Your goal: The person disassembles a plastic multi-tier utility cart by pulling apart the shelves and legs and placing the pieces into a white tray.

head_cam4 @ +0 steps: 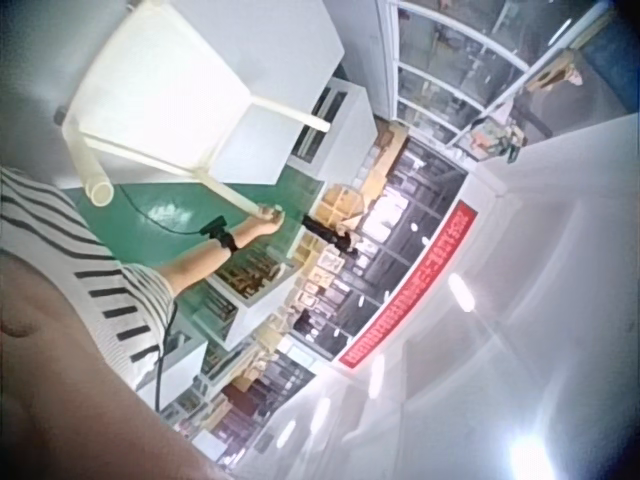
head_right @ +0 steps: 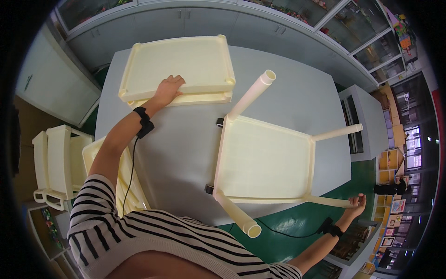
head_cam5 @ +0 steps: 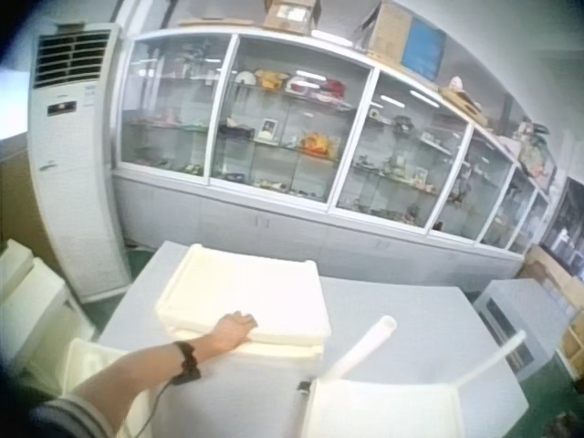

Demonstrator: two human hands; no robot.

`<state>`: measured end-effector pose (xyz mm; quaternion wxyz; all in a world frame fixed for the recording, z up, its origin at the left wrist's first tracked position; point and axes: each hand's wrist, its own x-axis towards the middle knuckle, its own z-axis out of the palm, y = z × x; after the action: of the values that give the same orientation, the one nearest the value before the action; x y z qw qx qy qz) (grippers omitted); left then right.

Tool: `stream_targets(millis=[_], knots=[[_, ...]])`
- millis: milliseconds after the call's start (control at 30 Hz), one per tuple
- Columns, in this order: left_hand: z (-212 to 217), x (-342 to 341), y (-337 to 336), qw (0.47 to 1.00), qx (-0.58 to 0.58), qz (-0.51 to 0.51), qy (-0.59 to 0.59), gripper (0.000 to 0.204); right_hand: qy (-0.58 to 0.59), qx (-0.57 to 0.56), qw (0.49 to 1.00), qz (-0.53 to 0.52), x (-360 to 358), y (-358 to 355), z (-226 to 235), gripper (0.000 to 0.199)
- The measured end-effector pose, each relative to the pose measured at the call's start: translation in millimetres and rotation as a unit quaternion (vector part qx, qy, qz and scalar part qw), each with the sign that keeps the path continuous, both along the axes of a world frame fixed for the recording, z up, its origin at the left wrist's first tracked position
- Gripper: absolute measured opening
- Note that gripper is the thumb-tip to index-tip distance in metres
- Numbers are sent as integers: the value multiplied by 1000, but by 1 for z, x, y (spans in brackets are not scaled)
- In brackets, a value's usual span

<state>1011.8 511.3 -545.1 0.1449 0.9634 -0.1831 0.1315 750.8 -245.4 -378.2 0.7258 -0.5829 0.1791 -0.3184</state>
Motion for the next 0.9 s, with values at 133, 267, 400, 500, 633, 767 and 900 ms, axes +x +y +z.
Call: stream_targets(millis=[133, 267, 400, 500, 633, 767, 900], knots=[[-30, -3, -12, 1000, 25, 14, 7, 34, -5, -10, 999, 30, 2, -3, -1, 31], [-38, -2, -18, 999, -5, 42, 13, 34, 0, -13, 1000, 6, 3, -1, -2, 31], [-33, -5, -18, 997, 9, 70, 30, 35, -7, 7, 1000, 3, 6, 4, -2, 30], [-26, -9, -16, 993, -9, 101, 63, 33, -19, 2, 1000, 11, 12, 4, -2, 30], [-2, -14, -33, 987, -32, 128, 97, 33, -34, 19, 998, 48, 16, 5, -4, 28], [72, -74, -95, 860, -448, -154, 193, 43, -78, -9, 990, 114, 19, 7, -11, 27], [172, -195, -153, 618, -477, -491, 386, 71, -120, -41, 979, 158, 32, 20, -7, 25]])
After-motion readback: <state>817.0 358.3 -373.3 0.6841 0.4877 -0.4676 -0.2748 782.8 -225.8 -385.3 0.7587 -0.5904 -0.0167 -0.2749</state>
